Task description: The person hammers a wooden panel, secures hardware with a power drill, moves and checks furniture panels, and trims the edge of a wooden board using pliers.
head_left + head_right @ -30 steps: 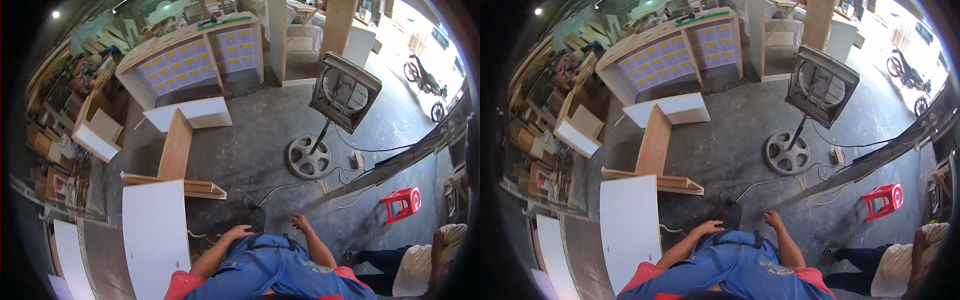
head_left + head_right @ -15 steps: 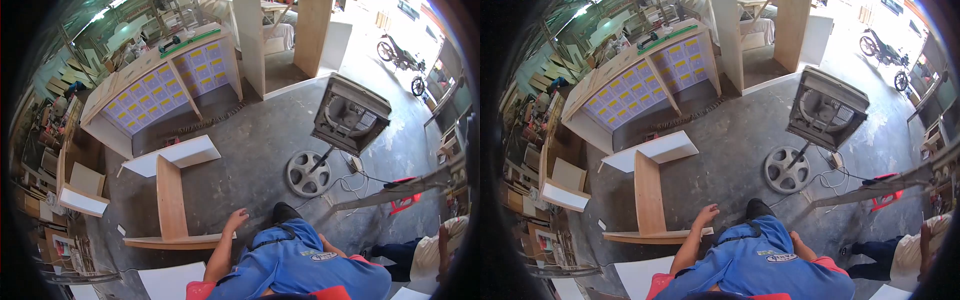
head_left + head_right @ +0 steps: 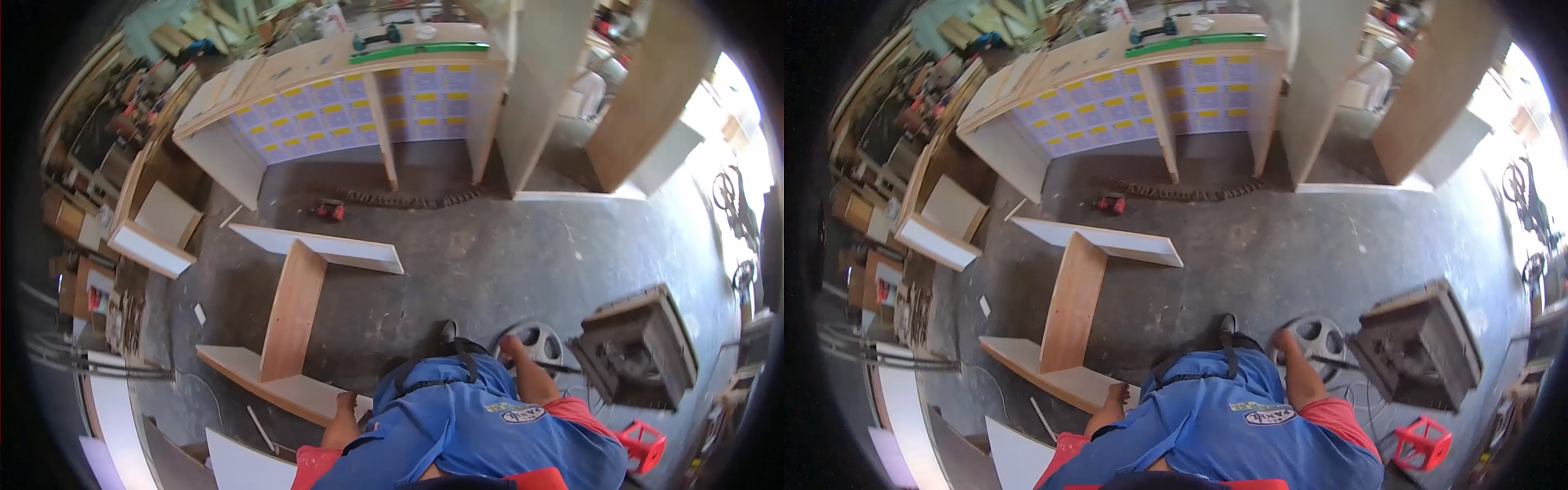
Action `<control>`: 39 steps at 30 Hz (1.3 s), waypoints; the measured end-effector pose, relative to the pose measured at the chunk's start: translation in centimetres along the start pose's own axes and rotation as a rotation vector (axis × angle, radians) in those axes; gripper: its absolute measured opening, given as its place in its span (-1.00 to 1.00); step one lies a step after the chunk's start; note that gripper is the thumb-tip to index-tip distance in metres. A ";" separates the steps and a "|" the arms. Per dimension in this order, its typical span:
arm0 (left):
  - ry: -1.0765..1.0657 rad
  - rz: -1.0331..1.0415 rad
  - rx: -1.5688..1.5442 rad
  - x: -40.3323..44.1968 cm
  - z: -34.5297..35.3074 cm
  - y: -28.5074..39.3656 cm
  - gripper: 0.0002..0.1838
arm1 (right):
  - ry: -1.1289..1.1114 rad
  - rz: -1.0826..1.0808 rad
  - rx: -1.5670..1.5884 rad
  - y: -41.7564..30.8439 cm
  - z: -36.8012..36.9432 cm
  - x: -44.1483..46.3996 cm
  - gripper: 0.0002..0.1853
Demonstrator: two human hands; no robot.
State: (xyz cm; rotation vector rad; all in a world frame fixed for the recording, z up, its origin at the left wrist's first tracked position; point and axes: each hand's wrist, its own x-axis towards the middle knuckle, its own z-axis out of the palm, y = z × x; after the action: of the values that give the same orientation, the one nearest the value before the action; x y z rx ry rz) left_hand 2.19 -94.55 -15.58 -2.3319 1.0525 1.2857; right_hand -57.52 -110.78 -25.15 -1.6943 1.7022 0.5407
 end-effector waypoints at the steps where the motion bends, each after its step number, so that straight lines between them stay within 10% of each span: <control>1: -0.082 -0.444 -0.717 -1.7 -0.2 0.8 -0.73 | 0.136 -0.281 -0.426 -1.0 -6.4 1.0 -0.83; 8: 0.092 0.094 -0.748 0.7 0.2 5.6 -0.82 | 0.543 -0.440 0.252 -9.0 -27.9 15.3 -0.78; 13: 0.190 0.381 -0.242 9.3 -5.6 12.1 -0.83 | 0.653 -0.797 -0.391 -16.7 -31.1 20.8 -0.75; 15: 0.253 0.401 0.173 10.4 -7.0 14.8 -0.81 | 0.121 -0.489 0.382 -21.1 -31.8 20.0 -0.71; 20: 0.296 0.304 -0.409 15.9 -13.6 19.3 -0.82 | 0.127 -0.922 -0.012 -33.1 -45.7 15.7 -0.63; 22: 0.697 0.512 -0.009 16.8 -16.0 20.7 -0.73 | 0.163 -0.827 0.094 -36.8 -52.2 17.4 -0.60; 23: 0.701 0.491 -0.019 16.3 -17.7 22.4 -0.73 | 0.286 -1.021 0.318 -38.3 -56.1 18.0 -0.64; 25: 0.564 -0.023 -1.104 12.5 -20.8 26.7 -0.60 | 0.324 -0.992 0.445 -42.7 -66.3 16.0 -0.70; 32: 0.766 -0.267 -1.299 10.3 -7.1 29.2 -0.60 | 1.114 -1.137 0.205 -51.3 -92.5 34.6 -0.69; 34: 0.797 -0.392 -1.998 7.5 0.0 33.2 -0.71 | 1.185 -1.299 -0.144 -52.9 -99.3 39.0 -0.66; 35: 0.783 -0.520 -1.869 4.6 2.3 36.1 -0.71 | 1.324 -1.002 -1.038 -53.1 -104.2 49.2 -0.61; 39: 0.484 -0.786 -1.164 -2.9 9.9 48.7 -0.72 | 0.973 -1.221 -0.584 -56.8 -106.6 54.8 -0.59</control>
State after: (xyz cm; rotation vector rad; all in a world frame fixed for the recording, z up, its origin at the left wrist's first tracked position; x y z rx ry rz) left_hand -39.46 -121.68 -13.88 -3.3639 -0.8464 1.1006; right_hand -15.79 -228.53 19.27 -3.2743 0.5999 -0.5188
